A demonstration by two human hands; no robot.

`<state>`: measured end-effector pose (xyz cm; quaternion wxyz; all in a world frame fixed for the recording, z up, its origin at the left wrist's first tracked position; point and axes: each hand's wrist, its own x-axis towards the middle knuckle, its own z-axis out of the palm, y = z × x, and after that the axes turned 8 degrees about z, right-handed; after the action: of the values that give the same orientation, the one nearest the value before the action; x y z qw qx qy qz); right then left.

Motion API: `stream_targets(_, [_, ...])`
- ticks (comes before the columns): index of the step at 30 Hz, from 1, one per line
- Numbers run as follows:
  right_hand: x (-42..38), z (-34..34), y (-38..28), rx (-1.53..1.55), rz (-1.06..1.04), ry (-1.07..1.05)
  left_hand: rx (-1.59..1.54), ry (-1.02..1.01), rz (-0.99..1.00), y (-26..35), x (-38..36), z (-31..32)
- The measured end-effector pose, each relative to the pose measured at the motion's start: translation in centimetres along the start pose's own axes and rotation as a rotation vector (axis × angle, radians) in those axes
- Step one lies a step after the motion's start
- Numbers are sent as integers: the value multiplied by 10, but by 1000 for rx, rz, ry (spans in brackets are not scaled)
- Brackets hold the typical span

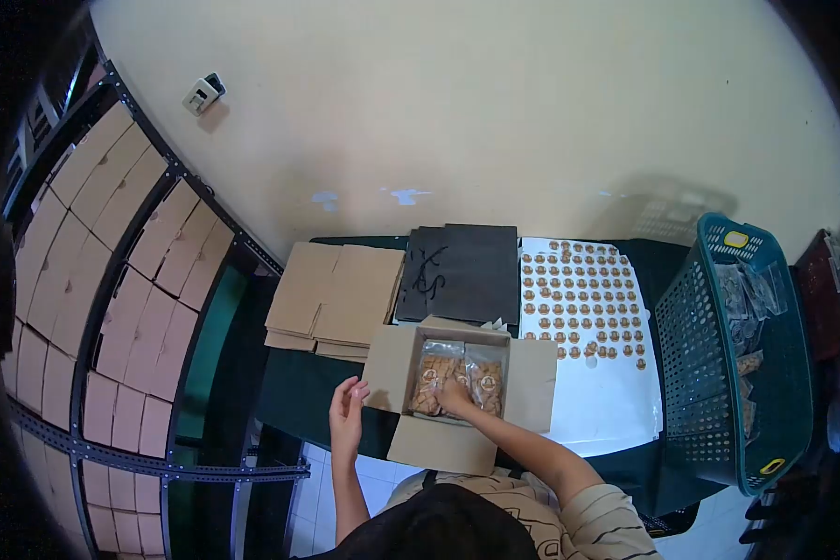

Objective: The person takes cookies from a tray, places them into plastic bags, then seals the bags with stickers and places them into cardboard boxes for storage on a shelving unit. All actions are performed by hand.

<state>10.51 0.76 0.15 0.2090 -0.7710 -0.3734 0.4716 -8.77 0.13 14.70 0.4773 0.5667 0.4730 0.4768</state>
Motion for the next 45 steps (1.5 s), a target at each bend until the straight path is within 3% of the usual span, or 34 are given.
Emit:
stream_targets(2, [15, 12, 16, 71, -14, 8, -23, 8, 7, -3, -2, 4])
stream_targets(4, [20, 12, 20, -52, -251, 132, -8, -46, 16, -5, -4, 9])
stream_targets(5, [22, 9, 24, -124, -116, 86, -10, -50, 19, -4, -4, 11])
stream_targets(6, [8, -1, 16, -122, -116, 94, 6, -63, 27, -3, -4, 14])
stream_targets(8, [-16, -20, -1, -32, -74, 204, 13, -90, 44, -2, -4, 22])
stream_targets(10, [4, 2, 26, 29, -39, 371, -19, -127, 15, 0, -6, 32])
stream_targets(12, [5, 0, 35, 76, -281, 259, -49, -175, -4, -1, -9, 44])
stream_targets(14, [-5, -10, 44, 296, -276, -144, -99, -244, -11, -10, -12, 55])
stream_targets(15, [-14, -30, 46, 302, -269, -108, -149, -261, -72, 0, -15, 64])
stream_targets(17, [-52, -79, 45, 463, -242, -414, -135, -315, -90, 6, -19, 81])
stream_targets(20, [-119, -172, 59, 634, -223, -155, -117, -393, -106, -6, -20, 110])
stream_targets(22, [-157, -227, 85, 775, -364, 89, -71, -460, -126, 2, -20, 136])
stream_targets(25, [-248, -299, 100, 810, -341, 515, -134, -559, -123, 11, -24, 178])
stream_targets(33, [-404, -361, 166, 766, -353, 1452, -246, -890, 14, 54, -70, 295])
stream_targets(38, [-425, -376, 210, 797, -290, 1538, -210, -1077, 158, 106, -119, 354])
stream_targets(40, [-426, -380, 218, 816, -288, 1502, -75, -1166, 535, 132, -135, 375])
stream_targets(42, [-425, -385, 219, 810, -254, 1458, -95, -1234, 556, 139, -147, 397])
stream_targets(44, [-424, -392, 220, 797, -307, 1387, -37, -1216, 867, 146, -160, 417])
stream_targets(45, [-423, -395, 221, 806, -298, 1354, -34, -1252, 905, 148, -166, 425])
